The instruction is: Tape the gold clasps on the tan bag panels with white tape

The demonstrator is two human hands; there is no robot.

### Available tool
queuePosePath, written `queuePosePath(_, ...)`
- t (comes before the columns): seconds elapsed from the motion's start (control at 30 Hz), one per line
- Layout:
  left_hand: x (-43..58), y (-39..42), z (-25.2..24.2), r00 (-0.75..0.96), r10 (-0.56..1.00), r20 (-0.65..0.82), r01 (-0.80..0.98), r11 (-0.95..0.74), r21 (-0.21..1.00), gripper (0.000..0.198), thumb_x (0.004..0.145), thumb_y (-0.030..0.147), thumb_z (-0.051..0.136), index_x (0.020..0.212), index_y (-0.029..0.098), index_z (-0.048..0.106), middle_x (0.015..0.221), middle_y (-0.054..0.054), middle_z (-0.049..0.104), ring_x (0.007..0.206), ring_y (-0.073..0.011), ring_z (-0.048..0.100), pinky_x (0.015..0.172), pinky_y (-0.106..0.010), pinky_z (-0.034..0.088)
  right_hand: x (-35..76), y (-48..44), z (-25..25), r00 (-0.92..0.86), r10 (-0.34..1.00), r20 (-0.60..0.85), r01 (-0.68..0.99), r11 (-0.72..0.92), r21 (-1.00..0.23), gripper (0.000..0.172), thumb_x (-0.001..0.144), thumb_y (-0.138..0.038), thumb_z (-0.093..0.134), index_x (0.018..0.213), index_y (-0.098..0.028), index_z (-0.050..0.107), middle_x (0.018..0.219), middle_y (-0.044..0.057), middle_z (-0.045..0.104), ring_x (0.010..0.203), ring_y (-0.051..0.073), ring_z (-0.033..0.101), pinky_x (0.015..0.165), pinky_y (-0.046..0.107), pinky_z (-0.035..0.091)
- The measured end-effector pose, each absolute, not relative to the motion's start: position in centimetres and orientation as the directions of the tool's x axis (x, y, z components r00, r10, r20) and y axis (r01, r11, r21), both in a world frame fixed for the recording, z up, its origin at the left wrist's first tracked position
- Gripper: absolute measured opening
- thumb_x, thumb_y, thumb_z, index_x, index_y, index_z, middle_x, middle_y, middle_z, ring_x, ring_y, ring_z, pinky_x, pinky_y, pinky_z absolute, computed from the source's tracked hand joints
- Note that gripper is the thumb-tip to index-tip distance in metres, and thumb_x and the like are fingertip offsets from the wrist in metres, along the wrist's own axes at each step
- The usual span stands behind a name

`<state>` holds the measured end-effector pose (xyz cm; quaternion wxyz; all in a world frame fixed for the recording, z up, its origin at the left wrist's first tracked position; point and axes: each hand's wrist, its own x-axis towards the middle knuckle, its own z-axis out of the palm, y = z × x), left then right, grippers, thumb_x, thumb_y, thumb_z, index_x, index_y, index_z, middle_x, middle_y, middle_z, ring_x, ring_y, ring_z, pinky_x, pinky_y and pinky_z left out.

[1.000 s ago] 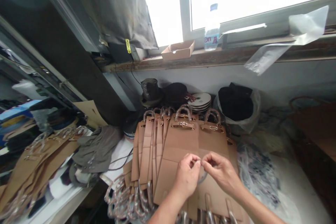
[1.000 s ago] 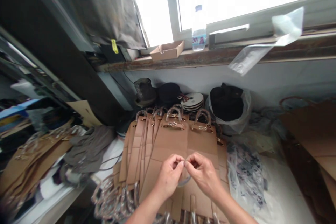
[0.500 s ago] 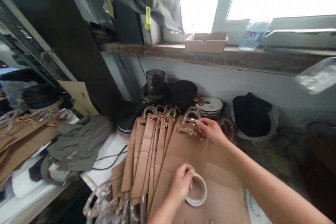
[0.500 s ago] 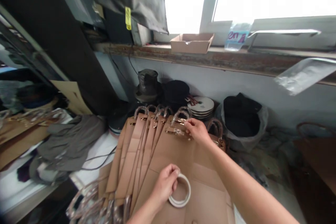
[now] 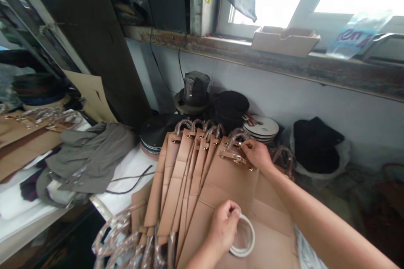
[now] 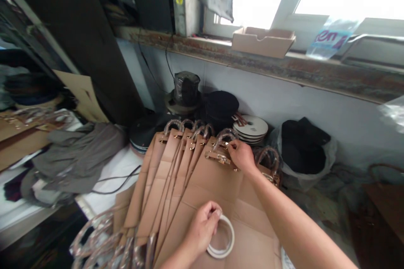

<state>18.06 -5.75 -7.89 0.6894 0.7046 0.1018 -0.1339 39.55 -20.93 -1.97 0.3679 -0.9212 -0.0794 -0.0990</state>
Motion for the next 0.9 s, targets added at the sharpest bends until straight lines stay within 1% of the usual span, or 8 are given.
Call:
queuePosePath(0.13, 18.0, -5.7, -8.2, 0.946, -0.027, -0.323, 0.321, -0.05, 0.946, 0.015, 0.087, 0.031, 0.057, 0.081, 0.019, 0.063, 0.056, 0.004, 0.052, 0.059, -0.0154, 0.049, 0.059, -0.025, 0.039, 40.0, -20.9, -2.1, 0.974, 0.044, 0.223, 0.181, -0.743, -0.644, 0.023, 0.083, -0.037, 0.058, 0.078, -0.021, 0.074, 0.078, 0.006, 0.075, 0.07, 0.022, 0.066, 0.063, 0.03, 0.042)
queuePosePath(0.3, 17.9, -5.6, -8.6, 0.953, -0.031, -0.301, 0.3, -0.05, 0.953, 0.017, 0.087, 0.034, 0.06, 0.082, 0.019, 0.065, 0.062, 0.002, 0.057, 0.066, -0.0158, 0.053, 0.065, -0.025, 0.042, 40.1, -21.4, -1.8, 0.98, 0.001, 0.2, 0.122, -0.794, -0.595, 0.032, 0.08, -0.042, 0.068, 0.103, -0.019, 0.072, 0.075, 0.003, 0.073, 0.065, 0.019, 0.065, 0.059, 0.026, 0.039)
queuePosePath(0.37, 17.9, -5.6, -8.7, 0.959, -0.025, -0.281, 0.28, -0.057, 0.958, 0.016, 0.087, 0.033, 0.059, 0.082, 0.019, 0.065, 0.063, 0.002, 0.057, 0.067, -0.0158, 0.054, 0.066, -0.025, 0.042, 39.7, -21.4, -1.4, 0.972, 0.104, 0.213, 0.2, -0.84, -0.504, 0.023, 0.087, -0.039, 0.061, 0.097, -0.022, 0.073, 0.078, 0.003, 0.074, 0.069, 0.019, 0.066, 0.061, 0.026, 0.039)
queuePosePath(0.47, 17.8, -5.6, -8.9, 0.968, -0.018, -0.251, 0.249, -0.077, 0.966, 0.015, 0.087, 0.029, 0.056, 0.081, 0.019, 0.065, 0.063, 0.002, 0.057, 0.068, -0.016, 0.054, 0.067, -0.025, 0.042, 38.9, -21.2, -0.4, 0.955, 0.211, 0.207, 0.265, -0.922, -0.283, 0.028, 0.095, -0.039, 0.052, 0.088, -0.024, 0.075, 0.085, 0.006, 0.077, 0.075, 0.021, 0.068, 0.062, 0.027, 0.037)
queuePosePath(0.57, 17.8, -5.6, -9.1, 0.97, -0.012, -0.241, 0.239, -0.084, 0.967, 0.015, 0.087, 0.028, 0.055, 0.08, 0.019, 0.065, 0.062, 0.002, 0.058, 0.068, -0.0162, 0.055, 0.067, -0.025, 0.041, 38.3, -20.5, 0.7, 0.965, 0.193, 0.178, 0.211, -0.974, -0.088, 0.034, 0.096, -0.046, 0.051, 0.089, -0.023, 0.076, 0.088, 0.009, 0.077, 0.076, 0.024, 0.069, 0.061, 0.028, 0.036)
queuePosePath(0.63, 17.8, -5.7, -9.2, 0.968, -0.006, -0.25, 0.249, -0.074, 0.966, 0.015, 0.087, 0.029, 0.056, 0.08, 0.019, 0.065, 0.062, 0.002, 0.058, 0.067, -0.0163, 0.055, 0.066, -0.025, 0.042, 38.0, -19.9, 1.3, 0.974, 0.172, 0.15, 0.176, -0.984, -0.016, 0.039, 0.096, -0.049, 0.051, 0.089, -0.022, 0.077, 0.087, 0.012, 0.077, 0.076, 0.025, 0.07, 0.062, 0.028, 0.039)
queuePosePath(0.77, 17.8, -5.7, -9.4, 0.961, -0.002, -0.277, 0.276, -0.04, 0.96, 0.016, 0.084, 0.033, 0.061, 0.079, 0.019, 0.067, 0.06, 0.002, 0.059, 0.065, -0.0165, 0.055, 0.063, -0.025, 0.042, 38.1, -18.5, 1.7, 0.974, 0.185, 0.134, 0.181, -0.982, 0.046, 0.038, 0.096, -0.045, 0.051, 0.088, -0.018, 0.077, 0.087, 0.015, 0.076, 0.079, 0.027, 0.071, 0.068, 0.031, 0.044)
queuePosePath(0.9, 18.0, -5.9, -9.4, 0.956, -0.006, -0.294, 0.293, -0.006, 0.956, 0.017, 0.082, 0.036, 0.064, 0.078, 0.019, 0.066, 0.056, 0.003, 0.055, 0.057, -0.0149, 0.05, 0.058, -0.024, 0.038, 38.6, -17.5, 1.8, 0.982, 0.14, 0.129, 0.142, -0.99, 0.0, 0.032, 0.095, -0.033, 0.051, 0.088, -0.017, 0.077, 0.089, 0.017, 0.076, 0.082, 0.029, 0.072, 0.069, 0.033, 0.045)
